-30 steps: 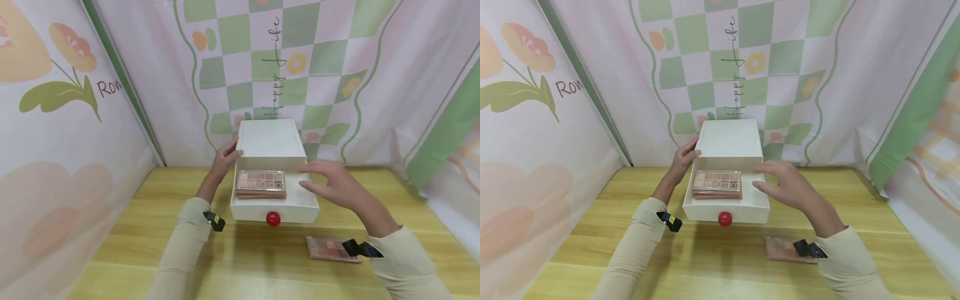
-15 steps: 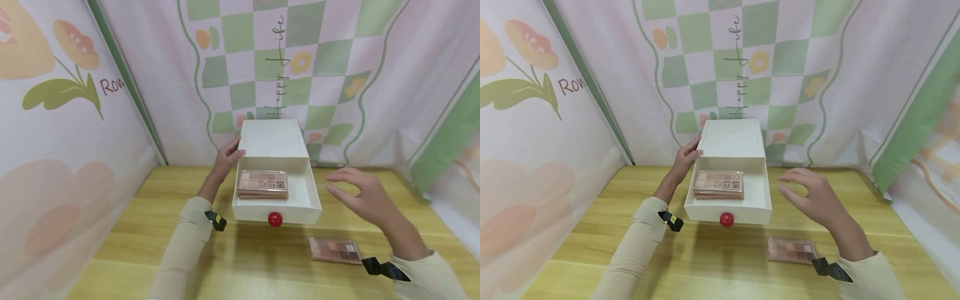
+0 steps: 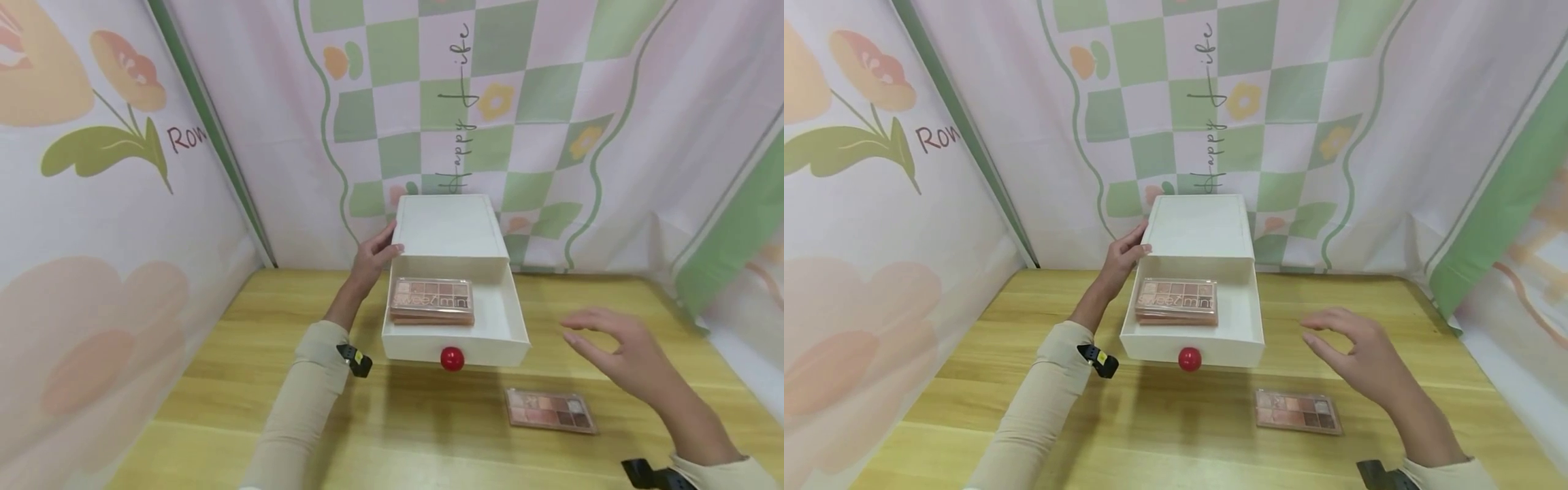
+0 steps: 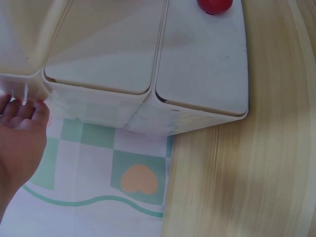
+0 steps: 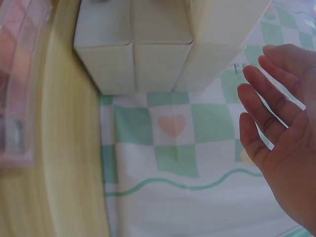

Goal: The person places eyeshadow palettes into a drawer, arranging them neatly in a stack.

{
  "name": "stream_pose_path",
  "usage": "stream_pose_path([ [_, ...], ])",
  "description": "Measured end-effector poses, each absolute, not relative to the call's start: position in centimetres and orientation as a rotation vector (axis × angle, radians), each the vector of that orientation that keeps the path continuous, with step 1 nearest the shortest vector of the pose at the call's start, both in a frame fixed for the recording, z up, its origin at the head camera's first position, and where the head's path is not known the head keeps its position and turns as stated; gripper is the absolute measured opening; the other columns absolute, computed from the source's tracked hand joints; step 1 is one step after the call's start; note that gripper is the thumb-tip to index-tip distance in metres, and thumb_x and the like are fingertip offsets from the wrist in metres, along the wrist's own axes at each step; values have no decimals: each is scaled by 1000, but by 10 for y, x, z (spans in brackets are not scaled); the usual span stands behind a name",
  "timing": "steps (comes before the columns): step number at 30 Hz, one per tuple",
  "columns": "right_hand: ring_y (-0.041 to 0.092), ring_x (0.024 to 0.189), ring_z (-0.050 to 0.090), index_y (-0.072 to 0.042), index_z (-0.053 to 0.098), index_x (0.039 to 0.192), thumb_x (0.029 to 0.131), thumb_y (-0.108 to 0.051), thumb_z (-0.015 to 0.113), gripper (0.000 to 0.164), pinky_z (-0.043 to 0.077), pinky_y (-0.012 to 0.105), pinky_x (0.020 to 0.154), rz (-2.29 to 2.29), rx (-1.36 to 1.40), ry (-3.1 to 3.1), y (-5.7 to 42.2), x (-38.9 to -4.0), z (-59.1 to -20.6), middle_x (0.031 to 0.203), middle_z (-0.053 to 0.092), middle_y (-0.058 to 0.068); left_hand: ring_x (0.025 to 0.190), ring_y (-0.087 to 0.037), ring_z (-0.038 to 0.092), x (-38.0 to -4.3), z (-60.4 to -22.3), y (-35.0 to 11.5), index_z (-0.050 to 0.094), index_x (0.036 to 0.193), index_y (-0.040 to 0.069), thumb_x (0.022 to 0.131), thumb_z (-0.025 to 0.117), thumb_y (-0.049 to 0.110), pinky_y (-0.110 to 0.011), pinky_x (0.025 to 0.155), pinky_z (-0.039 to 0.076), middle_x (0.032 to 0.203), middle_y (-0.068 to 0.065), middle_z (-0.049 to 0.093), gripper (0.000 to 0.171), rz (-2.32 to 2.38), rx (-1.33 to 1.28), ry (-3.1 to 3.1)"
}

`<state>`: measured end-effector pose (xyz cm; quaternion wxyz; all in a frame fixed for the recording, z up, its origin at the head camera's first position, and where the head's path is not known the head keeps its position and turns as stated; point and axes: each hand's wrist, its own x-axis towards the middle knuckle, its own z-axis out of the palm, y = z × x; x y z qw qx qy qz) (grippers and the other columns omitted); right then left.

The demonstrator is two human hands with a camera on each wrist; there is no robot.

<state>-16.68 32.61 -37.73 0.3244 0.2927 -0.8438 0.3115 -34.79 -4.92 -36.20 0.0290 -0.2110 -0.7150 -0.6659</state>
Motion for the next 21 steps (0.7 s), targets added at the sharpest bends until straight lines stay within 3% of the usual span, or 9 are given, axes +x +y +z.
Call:
stream_pose_path([
  [5,-22,107,53,-15,77,100,66,13,79,44,38,-5,97,823,677,-2300,345,-156,-394,106,72,-20,152,-24,40,-348,-362,-49,39,156,12,94,60,20,-35,126,35,165,-9,38,65,-2058,-656,-2197],
  [13,-26,102,51,-13,77,104,78,3,80,31,42,-5,83,877,537,-2457,365,-143,-422,110,62,-37,153,-24,38,-348,-361,-51,38,157,15,94,60,25,-36,127,33,165,-7,37,67,-2059,-638,-2209],
  [21,-25,104,52,-4,74,111,78,3,79,34,45,-2,81,946,586,-2537,374,-142,-456,116,61,-38,153,-24,37,-349,-363,-51,36,157,12,96,58,21,-35,127,33,166,-7,35,66,-2095,-665,-2188],
])
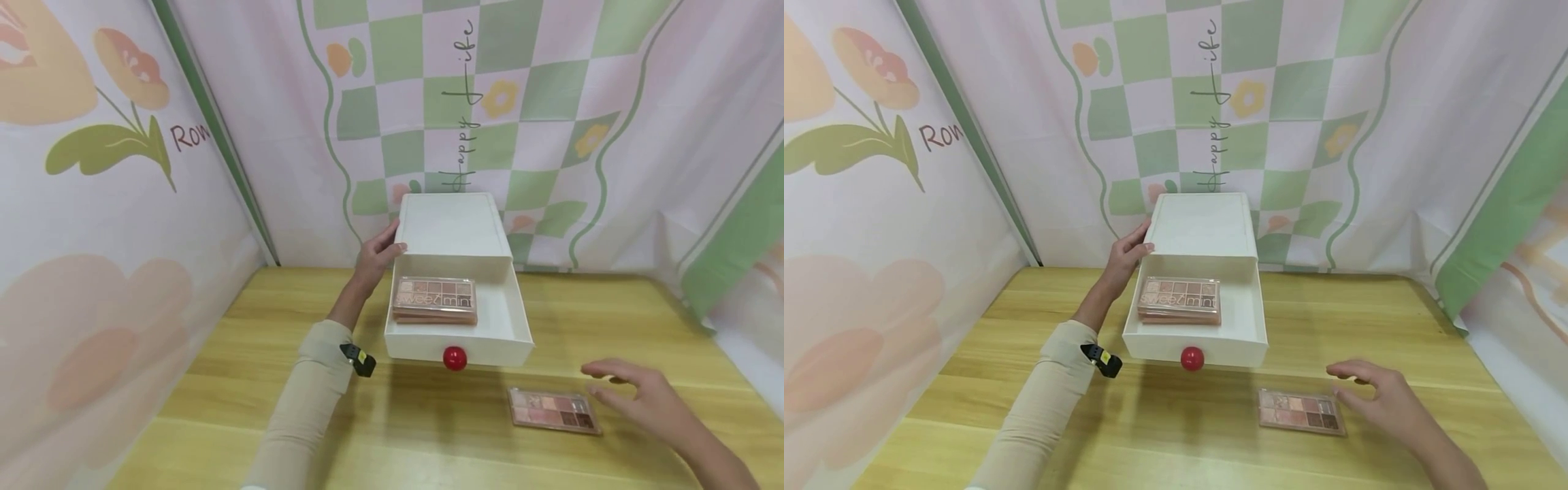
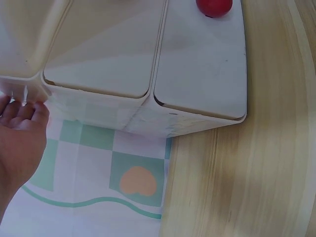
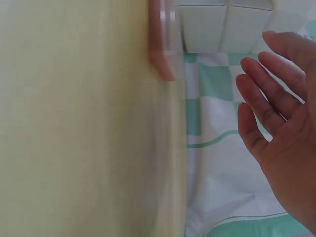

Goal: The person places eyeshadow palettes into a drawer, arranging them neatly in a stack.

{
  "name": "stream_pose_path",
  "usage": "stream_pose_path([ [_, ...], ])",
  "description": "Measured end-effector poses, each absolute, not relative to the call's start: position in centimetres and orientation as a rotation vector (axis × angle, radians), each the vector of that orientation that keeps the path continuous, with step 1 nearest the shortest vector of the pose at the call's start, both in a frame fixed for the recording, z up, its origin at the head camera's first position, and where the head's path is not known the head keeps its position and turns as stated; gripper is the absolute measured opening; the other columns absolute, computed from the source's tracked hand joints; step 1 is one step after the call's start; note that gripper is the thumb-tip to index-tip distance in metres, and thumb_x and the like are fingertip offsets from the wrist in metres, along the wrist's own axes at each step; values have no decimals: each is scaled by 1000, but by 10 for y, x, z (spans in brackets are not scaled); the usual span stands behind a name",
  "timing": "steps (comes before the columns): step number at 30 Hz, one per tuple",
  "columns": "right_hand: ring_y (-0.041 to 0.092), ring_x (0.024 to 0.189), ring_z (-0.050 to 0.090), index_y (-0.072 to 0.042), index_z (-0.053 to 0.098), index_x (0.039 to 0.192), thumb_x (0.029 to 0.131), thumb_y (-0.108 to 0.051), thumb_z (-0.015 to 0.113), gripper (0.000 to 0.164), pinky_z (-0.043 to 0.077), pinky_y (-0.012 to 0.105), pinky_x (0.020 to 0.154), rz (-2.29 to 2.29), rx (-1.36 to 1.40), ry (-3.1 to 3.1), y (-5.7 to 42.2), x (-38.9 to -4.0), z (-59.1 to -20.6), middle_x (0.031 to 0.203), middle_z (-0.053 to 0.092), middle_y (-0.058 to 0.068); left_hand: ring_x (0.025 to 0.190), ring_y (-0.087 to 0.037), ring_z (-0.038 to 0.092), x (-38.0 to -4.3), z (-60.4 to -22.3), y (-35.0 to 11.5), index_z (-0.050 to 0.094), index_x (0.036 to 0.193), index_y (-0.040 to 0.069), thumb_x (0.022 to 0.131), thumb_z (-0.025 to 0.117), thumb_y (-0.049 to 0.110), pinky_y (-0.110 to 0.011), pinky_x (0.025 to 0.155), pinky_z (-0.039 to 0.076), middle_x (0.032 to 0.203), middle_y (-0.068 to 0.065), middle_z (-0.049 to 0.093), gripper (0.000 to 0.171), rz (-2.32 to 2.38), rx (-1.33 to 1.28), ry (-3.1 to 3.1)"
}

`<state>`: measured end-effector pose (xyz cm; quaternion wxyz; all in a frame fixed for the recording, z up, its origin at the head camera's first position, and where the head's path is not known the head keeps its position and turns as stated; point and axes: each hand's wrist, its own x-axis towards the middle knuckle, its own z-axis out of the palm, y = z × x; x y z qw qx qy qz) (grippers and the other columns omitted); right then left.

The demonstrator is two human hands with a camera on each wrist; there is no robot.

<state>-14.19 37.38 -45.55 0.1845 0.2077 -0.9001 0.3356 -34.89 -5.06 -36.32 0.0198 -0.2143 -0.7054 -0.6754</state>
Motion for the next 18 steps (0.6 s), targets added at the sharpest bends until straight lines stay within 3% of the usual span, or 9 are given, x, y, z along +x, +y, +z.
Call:
stream_pose_path([
  [6,-22,102,52,-3,71,116,77,-3,83,41,50,5,77,946,630,-2631,383,-141,-473,121,55,-40,154,-26,36,-348,-362,-50,34,158,9,96,57,21,-36,128,32,167,-8,32,67,-2102,-682,-2183],
  [11,-19,101,52,-5,70,121,73,-14,88,52,56,15,75,870,587,-2737,388,-139,-479,121,56,-37,154,-25,36,-347,-361,-50,35,158,10,95,57,22,-35,127,32,167,-8,33,67,-2103,-675,-2181],
  [12,-21,103,51,-6,70,122,72,-17,89,55,59,22,78,855,581,-2757,389,-139,-480,122,58,-34,154,-25,37,-347,-361,-50,35,158,10,95,57,22,-35,127,33,167,-8,33,67,-2101,-672,-2181],
  [15,-25,109,42,-8,69,125,68,-23,92,63,55,15,86,829,562,-2802,389,-138,-484,124,69,-13,154,-26,36,-346,-362,-50,35,158,10,95,57,22,-36,127,33,167,-8,33,68,-2102,-666,-2181],
  [18,-28,115,32,-10,69,127,66,-29,93,68,40,2,96,828,545,-2838,389,-137,-488,128,69,10,154,-25,37,-347,-363,-49,35,158,11,94,58,24,-36,127,33,167,-8,33,69,-2101,-658,-2186],
])
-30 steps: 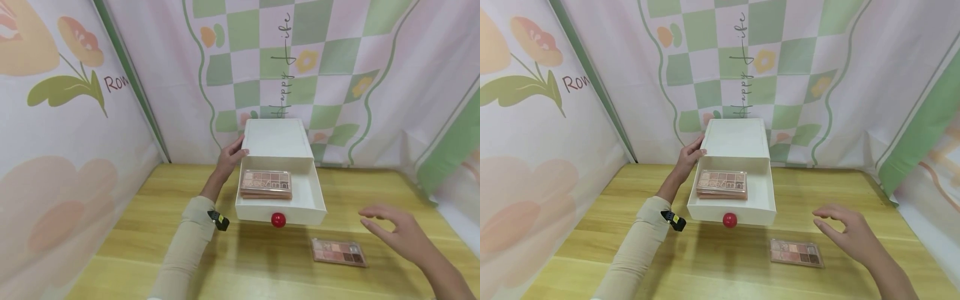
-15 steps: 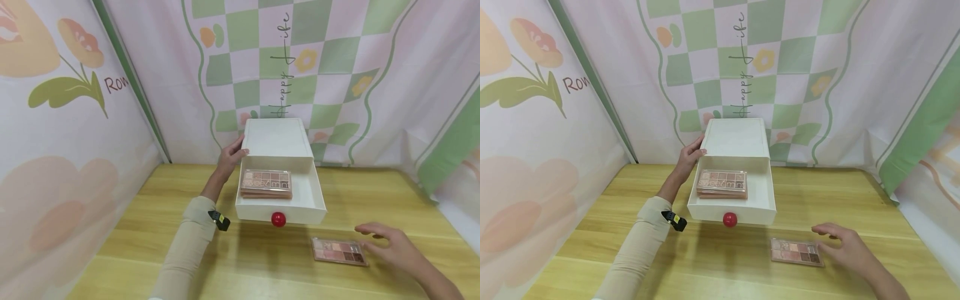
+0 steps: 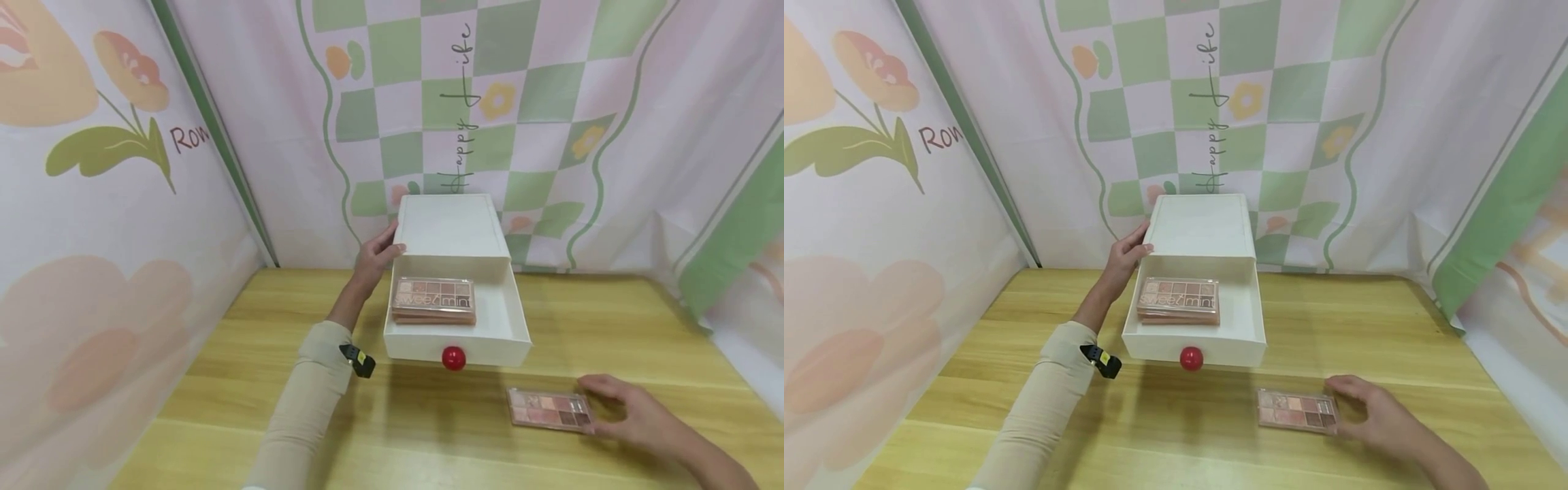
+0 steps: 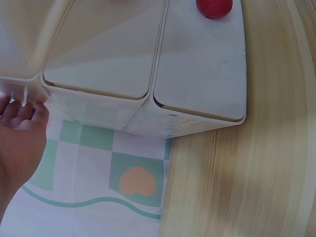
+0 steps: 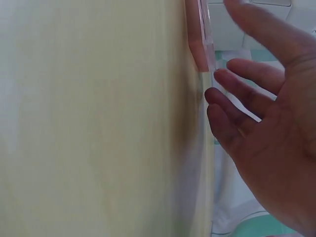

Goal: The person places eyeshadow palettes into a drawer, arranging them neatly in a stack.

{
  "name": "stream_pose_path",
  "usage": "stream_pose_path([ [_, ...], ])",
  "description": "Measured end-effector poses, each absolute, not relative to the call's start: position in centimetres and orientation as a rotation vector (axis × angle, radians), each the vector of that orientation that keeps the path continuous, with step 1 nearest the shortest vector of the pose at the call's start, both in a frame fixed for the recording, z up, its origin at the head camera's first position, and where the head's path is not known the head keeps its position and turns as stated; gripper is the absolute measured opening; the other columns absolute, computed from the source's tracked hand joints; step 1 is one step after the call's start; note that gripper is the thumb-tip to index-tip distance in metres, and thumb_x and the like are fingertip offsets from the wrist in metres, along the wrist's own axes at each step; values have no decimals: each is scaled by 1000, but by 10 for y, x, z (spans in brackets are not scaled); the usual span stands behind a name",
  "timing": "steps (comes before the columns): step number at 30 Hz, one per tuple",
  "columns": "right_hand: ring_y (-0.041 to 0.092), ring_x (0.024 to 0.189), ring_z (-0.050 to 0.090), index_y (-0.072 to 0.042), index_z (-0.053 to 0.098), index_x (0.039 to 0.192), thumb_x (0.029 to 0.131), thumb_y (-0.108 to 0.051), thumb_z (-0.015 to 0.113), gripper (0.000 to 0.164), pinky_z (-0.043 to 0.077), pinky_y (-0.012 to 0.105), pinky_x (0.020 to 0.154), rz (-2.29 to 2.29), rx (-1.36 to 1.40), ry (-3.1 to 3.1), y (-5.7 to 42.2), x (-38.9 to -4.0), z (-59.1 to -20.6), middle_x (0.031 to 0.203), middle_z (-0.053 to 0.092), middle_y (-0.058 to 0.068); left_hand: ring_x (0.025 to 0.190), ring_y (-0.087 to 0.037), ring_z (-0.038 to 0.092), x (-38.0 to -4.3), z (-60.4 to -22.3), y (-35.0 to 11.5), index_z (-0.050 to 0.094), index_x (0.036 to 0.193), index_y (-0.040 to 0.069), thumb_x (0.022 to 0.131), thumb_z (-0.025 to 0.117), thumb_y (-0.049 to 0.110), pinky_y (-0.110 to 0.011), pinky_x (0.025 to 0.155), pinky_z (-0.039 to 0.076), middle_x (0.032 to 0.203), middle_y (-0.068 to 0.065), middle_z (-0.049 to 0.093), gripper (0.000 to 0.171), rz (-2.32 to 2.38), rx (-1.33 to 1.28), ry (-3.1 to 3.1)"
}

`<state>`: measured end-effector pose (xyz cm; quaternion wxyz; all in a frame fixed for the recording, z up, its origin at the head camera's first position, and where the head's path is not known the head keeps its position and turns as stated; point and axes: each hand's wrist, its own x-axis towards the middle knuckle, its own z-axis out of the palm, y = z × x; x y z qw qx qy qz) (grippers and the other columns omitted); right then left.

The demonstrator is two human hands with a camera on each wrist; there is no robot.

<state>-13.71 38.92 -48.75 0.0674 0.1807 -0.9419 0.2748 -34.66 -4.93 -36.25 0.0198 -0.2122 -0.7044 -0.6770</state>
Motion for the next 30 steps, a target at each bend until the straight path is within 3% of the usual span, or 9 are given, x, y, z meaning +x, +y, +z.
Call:
stream_pose_path([
  [2,-26,117,34,-11,69,127,65,-32,94,70,29,-5,93,813,526,-2869,389,-137,-489,129,67,17,154,-25,37,-347,-363,-49,35,158,12,94,59,25,-36,127,33,167,-7,34,69,-2098,-658,-2190],
  [3,-20,118,41,-11,69,127,63,-33,94,72,35,0,96,795,518,-2884,388,-137,-490,129,67,17,154,-25,37,-348,-364,-49,35,158,11,94,58,25,-36,127,33,167,-7,34,69,-2096,-661,-2190],
  [6,15,120,62,-9,69,127,59,-36,95,77,54,33,100,725,493,-2937,384,-138,-488,130,67,16,154,-25,36,-348,-364,-49,34,158,10,94,58,25,-36,128,32,167,-8,33,70,-2095,-671,-2188],
  [8,41,116,63,-6,68,126,57,-36,95,79,52,59,96,706,504,-2951,380,-139,-485,128,67,17,155,-26,35,-348,-364,-49,33,158,9,94,57,25,-36,128,31,168,-8,32,70,-2095,-679,-2184],
  [10,46,113,62,-5,68,126,57,-34,96,80,49,70,92,710,529,-2960,377,-140,-484,127,67,17,155,-26,34,-347,-363,-50,33,158,8,95,57,24,-36,128,30,168,-9,31,70,-2098,-683,-2181],
  [12,38,112,64,-5,68,125,57,-34,96,79,53,65,92,718,548,-2966,375,-141,-483,124,68,15,155,-26,34,-347,-363,-50,33,158,8,96,56,23,-36,128,30,168,-9,31,69,-2099,-689,-2178],
  [15,12,113,62,-9,70,125,57,-36,96,77,58,38,93,718,564,-2966,375,-142,-483,122,68,10,155,-26,35,-347,-363,-50,33,158,9,96,57,22,-36,128,31,168,-9,32,68,-2103,-687,-2176],
  [19,-16,111,47,-10,70,125,58,-36,95,76,43,9,89,753,598,-2950,379,-143,-485,120,68,6,155,-26,35,-346,-362,-50,33,158,10,95,57,22,-37,128,31,168,-9,31,68,-2105,-680,-2177],
  [30,-25,108,41,-12,74,117,63,-34,94,62,34,-2,86,872,593,-2893,381,-141,-490,111,70,-4,155,-26,35,-347,-362,-49,34,158,11,95,57,21,-37,128,31,168,-8,31,67,-2116,-675,-2181],
])
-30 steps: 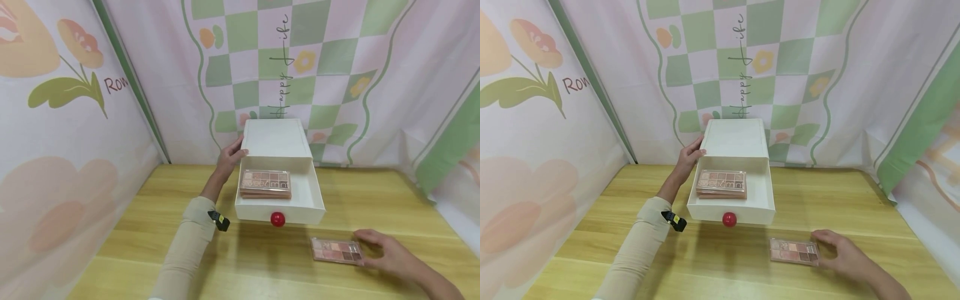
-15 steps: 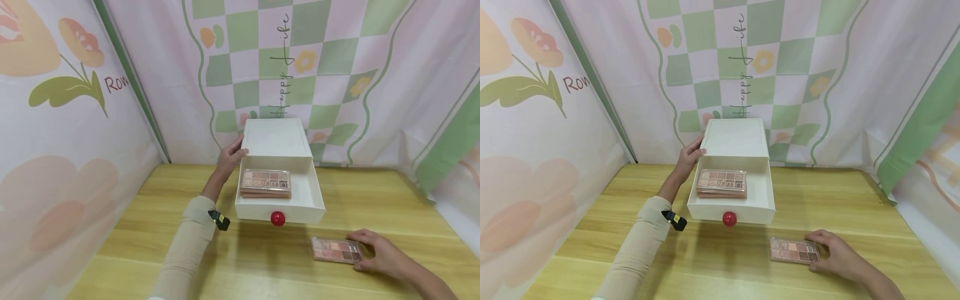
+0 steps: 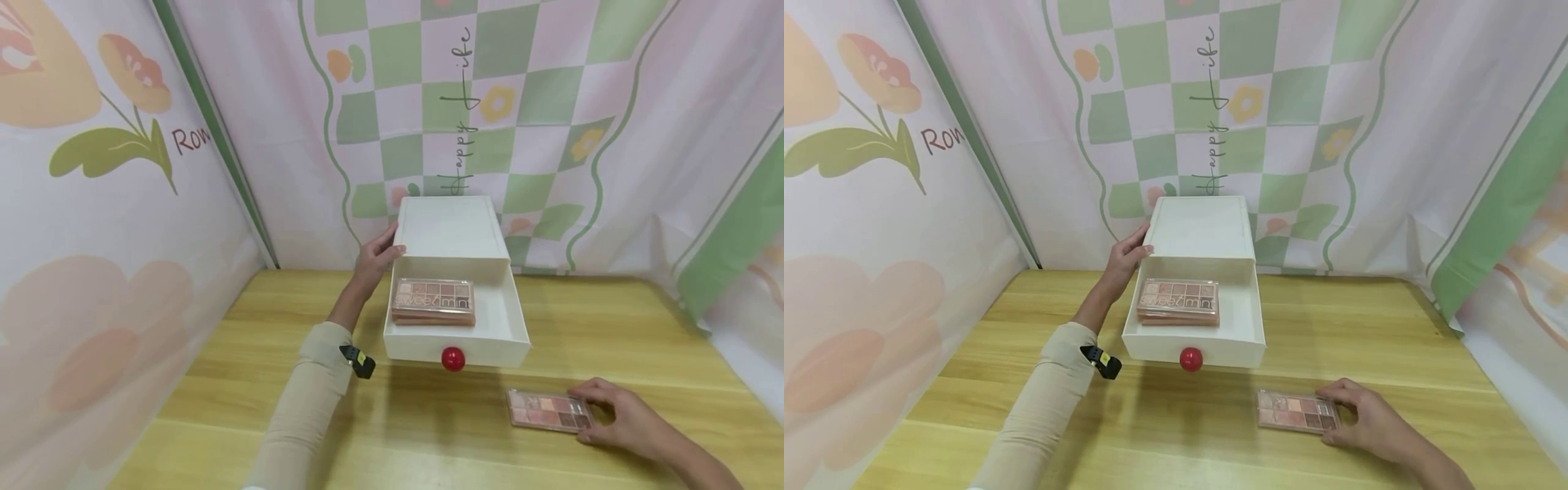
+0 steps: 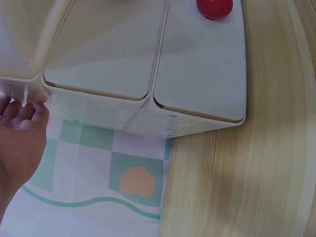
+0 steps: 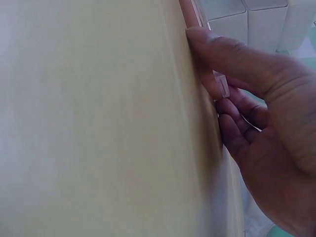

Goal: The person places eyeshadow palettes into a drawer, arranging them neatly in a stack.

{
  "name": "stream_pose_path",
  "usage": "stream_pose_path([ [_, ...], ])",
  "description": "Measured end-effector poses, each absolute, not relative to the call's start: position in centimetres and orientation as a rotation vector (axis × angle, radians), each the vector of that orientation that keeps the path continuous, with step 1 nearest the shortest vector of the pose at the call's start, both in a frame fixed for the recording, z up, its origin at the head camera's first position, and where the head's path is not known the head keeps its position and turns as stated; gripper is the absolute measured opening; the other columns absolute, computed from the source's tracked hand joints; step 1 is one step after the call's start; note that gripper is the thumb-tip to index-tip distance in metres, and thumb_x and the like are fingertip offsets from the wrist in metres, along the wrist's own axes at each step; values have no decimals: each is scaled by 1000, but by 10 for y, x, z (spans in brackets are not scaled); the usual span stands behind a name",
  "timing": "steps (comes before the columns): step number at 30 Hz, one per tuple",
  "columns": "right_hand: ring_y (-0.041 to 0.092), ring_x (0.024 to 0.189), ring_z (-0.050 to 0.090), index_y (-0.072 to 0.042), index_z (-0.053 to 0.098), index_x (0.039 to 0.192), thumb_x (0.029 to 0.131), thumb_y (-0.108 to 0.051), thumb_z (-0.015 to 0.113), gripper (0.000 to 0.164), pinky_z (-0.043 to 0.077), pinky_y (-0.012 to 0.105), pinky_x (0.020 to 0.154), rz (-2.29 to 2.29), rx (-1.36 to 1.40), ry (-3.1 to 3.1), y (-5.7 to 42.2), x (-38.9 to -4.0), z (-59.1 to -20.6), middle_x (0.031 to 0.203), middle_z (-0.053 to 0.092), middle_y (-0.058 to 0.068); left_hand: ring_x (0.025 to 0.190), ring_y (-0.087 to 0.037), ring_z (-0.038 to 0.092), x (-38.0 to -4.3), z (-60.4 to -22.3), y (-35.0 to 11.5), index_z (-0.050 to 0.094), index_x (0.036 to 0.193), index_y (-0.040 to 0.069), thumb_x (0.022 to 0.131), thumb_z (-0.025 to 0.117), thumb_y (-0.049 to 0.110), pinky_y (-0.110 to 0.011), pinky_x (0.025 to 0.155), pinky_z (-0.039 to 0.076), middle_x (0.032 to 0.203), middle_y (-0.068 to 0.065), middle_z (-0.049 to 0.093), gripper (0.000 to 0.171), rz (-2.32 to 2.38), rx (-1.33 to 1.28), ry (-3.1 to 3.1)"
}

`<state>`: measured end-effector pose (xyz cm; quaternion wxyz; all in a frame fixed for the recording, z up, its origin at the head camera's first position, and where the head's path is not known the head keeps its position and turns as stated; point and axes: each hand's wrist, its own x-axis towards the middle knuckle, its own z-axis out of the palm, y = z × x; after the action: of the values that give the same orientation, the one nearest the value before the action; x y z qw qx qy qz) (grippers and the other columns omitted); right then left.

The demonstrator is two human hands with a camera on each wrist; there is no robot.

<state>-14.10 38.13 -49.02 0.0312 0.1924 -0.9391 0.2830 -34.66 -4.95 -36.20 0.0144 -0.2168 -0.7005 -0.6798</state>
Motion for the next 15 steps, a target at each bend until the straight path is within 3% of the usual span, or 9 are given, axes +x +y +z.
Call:
stream_pose_path([
  [6,-22,106,45,-17,74,115,62,-30,96,59,32,-3,84,879,537,-2875,380,-138,-491,108,70,-9,156,-24,33,-346,-362,-50,32,159,12,97,56,20,-35,129,30,168,-6,30,66,-2144,-674,-2185],
  [15,-20,99,50,-14,74,113,63,-24,96,56,40,2,81,944,532,-2872,381,-137,-489,104,68,-14,155,-25,34,-345,-360,-50,33,158,11,97,56,19,-35,129,30,168,-8,32,66,-2135,-673,-2183],
])
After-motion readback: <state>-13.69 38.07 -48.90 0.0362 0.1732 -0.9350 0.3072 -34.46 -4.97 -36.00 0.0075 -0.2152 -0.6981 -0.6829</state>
